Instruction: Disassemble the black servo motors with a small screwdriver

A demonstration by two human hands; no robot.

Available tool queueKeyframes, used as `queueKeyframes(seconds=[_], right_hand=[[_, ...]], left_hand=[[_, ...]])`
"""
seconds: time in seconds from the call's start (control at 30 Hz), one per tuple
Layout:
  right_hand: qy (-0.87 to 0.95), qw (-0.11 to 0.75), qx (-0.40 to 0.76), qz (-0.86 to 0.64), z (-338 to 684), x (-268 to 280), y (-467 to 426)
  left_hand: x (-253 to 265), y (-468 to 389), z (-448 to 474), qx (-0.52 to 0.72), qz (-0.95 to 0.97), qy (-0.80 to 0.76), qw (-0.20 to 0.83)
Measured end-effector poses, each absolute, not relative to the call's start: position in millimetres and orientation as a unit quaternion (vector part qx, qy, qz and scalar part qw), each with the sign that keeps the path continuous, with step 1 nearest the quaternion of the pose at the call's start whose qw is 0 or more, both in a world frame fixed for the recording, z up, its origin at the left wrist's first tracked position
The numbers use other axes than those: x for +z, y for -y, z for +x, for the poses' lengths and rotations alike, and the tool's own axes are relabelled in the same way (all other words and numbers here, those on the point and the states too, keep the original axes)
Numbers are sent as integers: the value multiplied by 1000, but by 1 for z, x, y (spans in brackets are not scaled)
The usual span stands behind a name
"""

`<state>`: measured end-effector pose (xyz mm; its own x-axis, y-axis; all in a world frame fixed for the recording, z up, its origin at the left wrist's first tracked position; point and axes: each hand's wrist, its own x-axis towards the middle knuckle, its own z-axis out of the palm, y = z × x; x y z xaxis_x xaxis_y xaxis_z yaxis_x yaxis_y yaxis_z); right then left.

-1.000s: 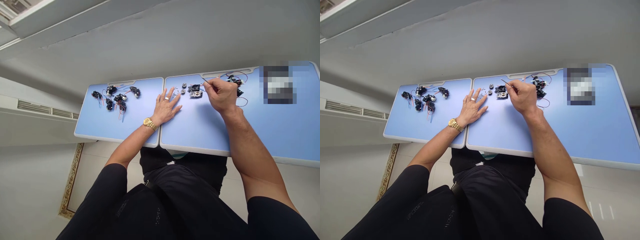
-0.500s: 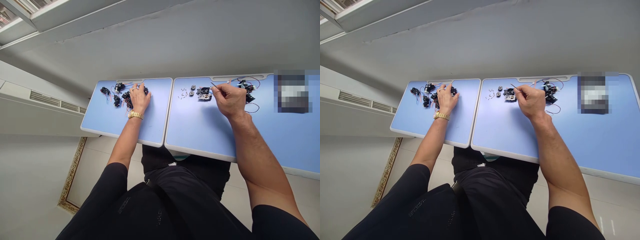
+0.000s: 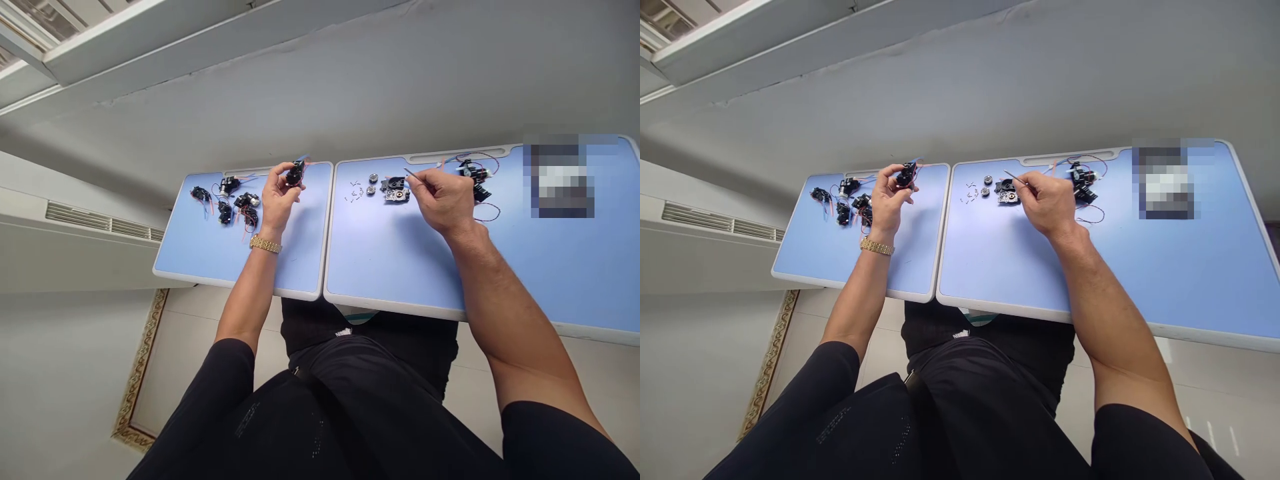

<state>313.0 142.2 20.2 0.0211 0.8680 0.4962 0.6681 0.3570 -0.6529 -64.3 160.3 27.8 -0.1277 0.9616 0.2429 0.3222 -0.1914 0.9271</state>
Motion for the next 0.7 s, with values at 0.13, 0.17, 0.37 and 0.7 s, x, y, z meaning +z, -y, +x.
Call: queueKeyframes(seconds=[0.13,0.17,0.37,0.7], right_hand=[[693,440,96,-563,312,20,-142],[692,437,95,-566,311,20,-142],[693,450,131,-548,310,25,-139],[683,453,160,-550,305,36,-131]], left_hand=[[43,-155,-46,546,537,-434,474],[44,-155,-42,543,531,-415,501],[31,-160,-13,497,589,-394,500],[27,-130,2,398,679,-390,479]])
